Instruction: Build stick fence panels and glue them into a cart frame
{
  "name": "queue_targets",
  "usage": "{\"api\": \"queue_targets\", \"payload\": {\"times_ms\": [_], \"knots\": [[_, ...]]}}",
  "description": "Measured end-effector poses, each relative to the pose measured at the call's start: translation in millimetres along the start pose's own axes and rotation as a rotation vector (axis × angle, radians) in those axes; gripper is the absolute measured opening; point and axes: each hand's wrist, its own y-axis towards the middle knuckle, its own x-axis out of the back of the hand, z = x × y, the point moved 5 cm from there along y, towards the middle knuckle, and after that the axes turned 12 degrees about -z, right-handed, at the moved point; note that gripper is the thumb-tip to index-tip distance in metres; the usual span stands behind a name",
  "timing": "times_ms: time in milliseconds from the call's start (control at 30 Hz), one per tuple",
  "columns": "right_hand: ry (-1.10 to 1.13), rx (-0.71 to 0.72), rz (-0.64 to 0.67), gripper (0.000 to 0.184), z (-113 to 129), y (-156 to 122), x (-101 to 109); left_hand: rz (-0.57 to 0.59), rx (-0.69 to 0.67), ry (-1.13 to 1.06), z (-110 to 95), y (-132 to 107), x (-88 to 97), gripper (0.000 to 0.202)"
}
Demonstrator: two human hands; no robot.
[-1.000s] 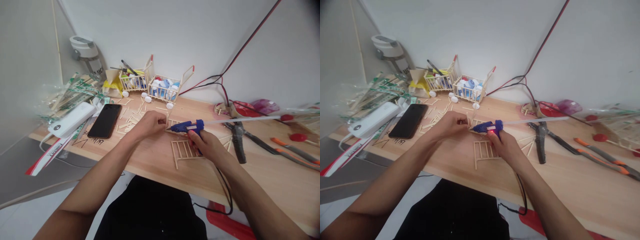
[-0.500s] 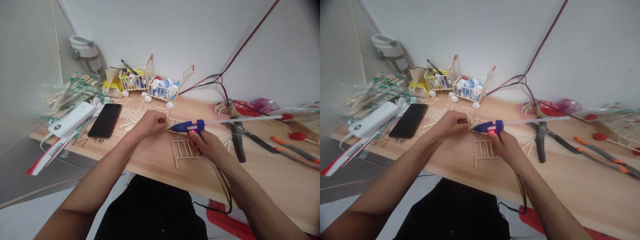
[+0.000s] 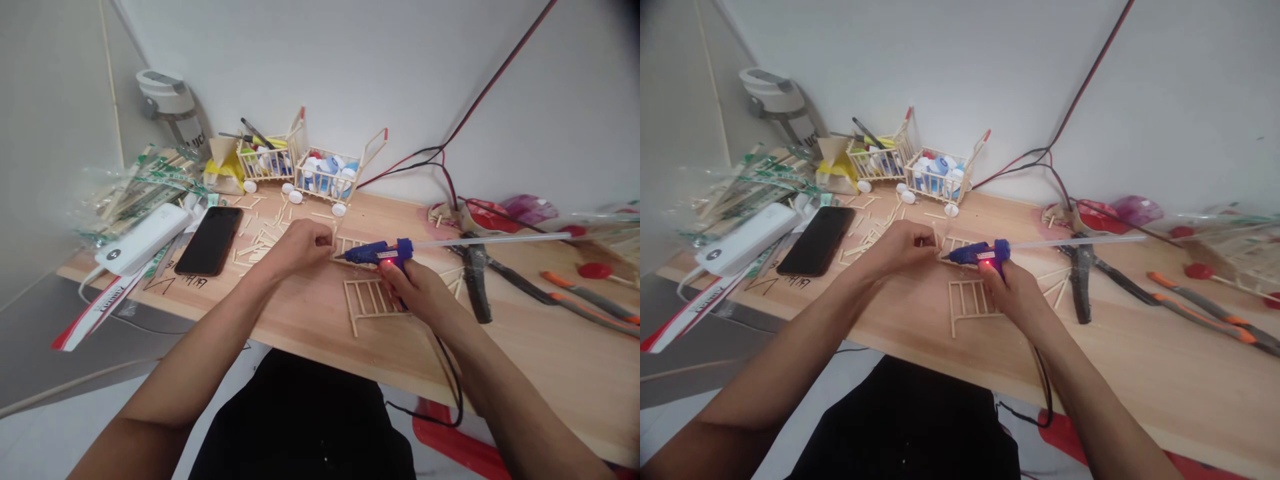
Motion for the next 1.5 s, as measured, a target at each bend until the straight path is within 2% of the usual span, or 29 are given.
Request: {"api": "queue_targets", "payload": {"times_ms": [733,900,1233,1400,1500], "knots": [[-0.036,0.052,-0.031,0.037,4,0,0,-0.004,0.007,-0.017,0,0,-1.1,0.013],[-0.021,0.078,-0.081,0.038,3,0,1,-0.008,0.007,-0.001,0,0,-0.8,0.012],[0.373,-0.081,0.07,0.05,-10,-3,-4,-0.007,0.003,0.015,2,-1,-1.2,0.011],[0.776,-0.242,0.156,0.042,-11,-11,4,-0.018,0.018,0.033,0,-1,-0.2,0.01],[0.964,-0.312,0.132,0.038,-15,-12,11,-0.016,0.034,0.039,-1,-2,1.1,0.01]]}}
